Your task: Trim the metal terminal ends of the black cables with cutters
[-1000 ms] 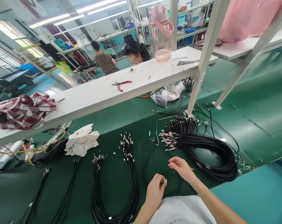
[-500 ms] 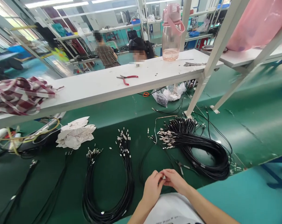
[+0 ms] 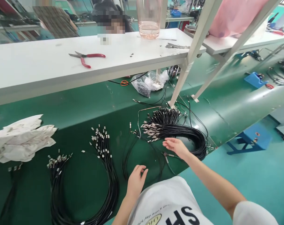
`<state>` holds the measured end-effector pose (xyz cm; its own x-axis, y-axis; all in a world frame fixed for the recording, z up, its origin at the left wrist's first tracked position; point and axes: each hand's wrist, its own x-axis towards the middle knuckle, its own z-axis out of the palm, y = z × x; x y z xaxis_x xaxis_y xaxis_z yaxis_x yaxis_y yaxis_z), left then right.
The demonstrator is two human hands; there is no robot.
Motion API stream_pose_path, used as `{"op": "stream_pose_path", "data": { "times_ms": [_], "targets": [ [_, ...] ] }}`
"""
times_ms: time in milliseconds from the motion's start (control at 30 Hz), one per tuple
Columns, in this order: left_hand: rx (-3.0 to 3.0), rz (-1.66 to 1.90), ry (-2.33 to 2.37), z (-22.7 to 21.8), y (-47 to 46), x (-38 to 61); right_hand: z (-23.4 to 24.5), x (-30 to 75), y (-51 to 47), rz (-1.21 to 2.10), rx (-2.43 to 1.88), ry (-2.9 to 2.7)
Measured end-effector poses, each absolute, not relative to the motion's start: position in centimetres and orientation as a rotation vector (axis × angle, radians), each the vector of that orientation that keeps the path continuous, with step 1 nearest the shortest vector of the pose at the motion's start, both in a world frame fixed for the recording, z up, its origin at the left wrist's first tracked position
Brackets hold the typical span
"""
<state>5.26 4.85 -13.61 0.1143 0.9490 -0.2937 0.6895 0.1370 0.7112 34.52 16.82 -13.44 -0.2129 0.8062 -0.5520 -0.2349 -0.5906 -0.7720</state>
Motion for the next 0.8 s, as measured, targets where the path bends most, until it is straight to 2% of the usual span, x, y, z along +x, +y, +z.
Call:
{"op": "stream_pose_path", "data": {
  "times_ms": [167,367,600,800],
  "targets": [
    [1.554,0.229,1.759,-17.7,5.6,4.9,-14.1,41.6,25.7,1.675,-1.397,-0.835],
    [1.451,0.027,1.903,-21.7,6.2,5.3,-19.0,48.2,37.5,1.4,-1.643,-0.918],
    [1.419,-0.083,1.962,-23.1,7.2,6.0,-23.7,52.4,49.1,1.077,-1.91,-1.149],
    [1.4,-0.112,1.981,-23.3,7.3,6.2,-25.8,51.5,52.6,0.911,-1.93,-1.405]
  ]
}}
